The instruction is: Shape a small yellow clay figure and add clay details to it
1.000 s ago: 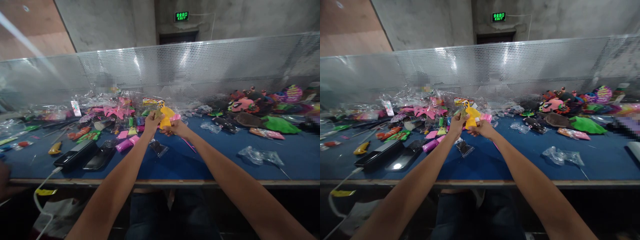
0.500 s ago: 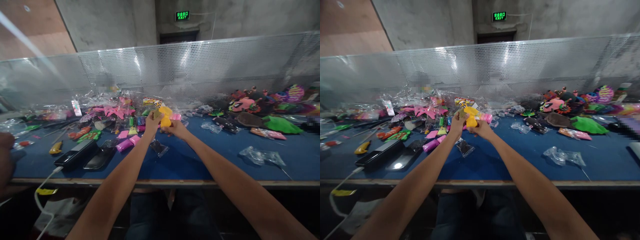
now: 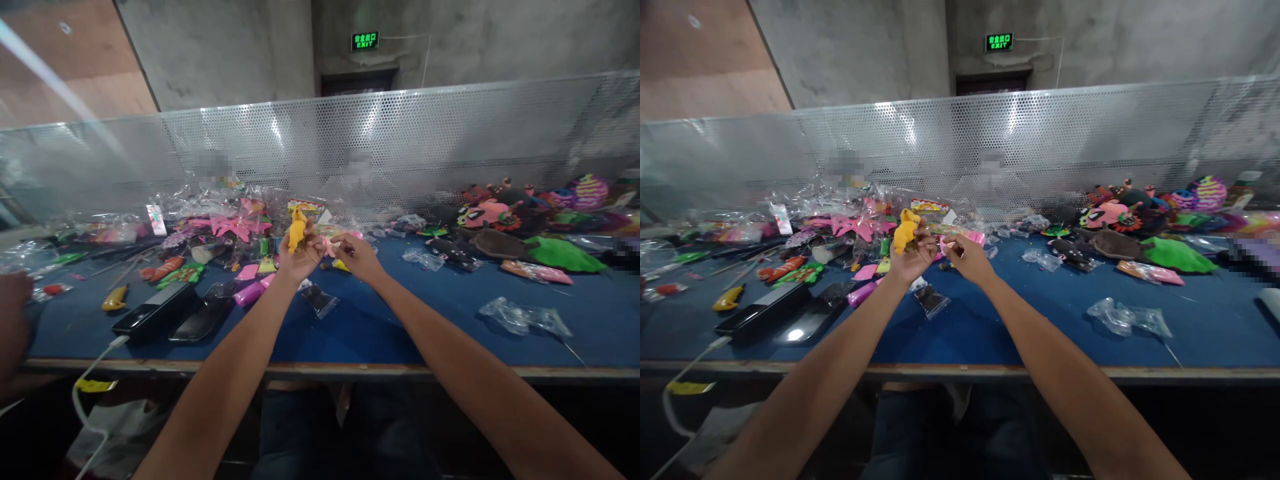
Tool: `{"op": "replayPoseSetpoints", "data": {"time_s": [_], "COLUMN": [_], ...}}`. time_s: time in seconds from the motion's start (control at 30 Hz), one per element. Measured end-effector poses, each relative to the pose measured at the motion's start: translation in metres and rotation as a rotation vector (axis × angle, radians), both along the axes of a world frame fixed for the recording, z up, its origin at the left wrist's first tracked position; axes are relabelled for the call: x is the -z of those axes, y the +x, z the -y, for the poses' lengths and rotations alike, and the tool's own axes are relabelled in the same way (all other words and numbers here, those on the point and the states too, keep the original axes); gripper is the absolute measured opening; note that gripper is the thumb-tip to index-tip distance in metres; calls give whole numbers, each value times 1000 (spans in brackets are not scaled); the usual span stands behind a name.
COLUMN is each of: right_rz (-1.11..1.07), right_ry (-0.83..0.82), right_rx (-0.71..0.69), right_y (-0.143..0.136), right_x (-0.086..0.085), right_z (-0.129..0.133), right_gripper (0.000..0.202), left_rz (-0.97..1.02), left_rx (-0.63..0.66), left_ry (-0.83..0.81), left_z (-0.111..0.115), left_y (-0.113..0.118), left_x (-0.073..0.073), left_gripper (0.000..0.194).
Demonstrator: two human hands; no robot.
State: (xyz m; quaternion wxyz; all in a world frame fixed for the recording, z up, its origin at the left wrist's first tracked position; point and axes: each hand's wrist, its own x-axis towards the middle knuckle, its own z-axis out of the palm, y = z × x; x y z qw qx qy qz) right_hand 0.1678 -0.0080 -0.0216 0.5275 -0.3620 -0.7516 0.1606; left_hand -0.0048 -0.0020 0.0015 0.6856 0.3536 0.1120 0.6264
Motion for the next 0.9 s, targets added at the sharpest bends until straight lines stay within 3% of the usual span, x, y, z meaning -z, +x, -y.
{"op": "replayPoseSetpoints", "data": {"time_s": [0.23, 0.43, 0.6, 0.9], "right_rz": [-71, -239, -140, -19], "right_ry": [38, -27, -9, -29], "right_rx": [-24, -11, -37, -102], "right_y": [-2, -2, -3, 0], "right_x": [-6, -10, -9, -5], "right_z": [8, 10, 6, 0], "right_gripper": [24, 30, 36, 47], "left_rz": [-101, -173, -259, -269], "left_rx": [65, -195, -271, -182], "left_ry": [32, -196, -172, -153], "left_z": [5, -6, -5, -1], "left_y": [5, 16, 19, 19], "left_x": [-5, -7, -7, -9], "left_gripper": [31, 17, 27, 17]}}
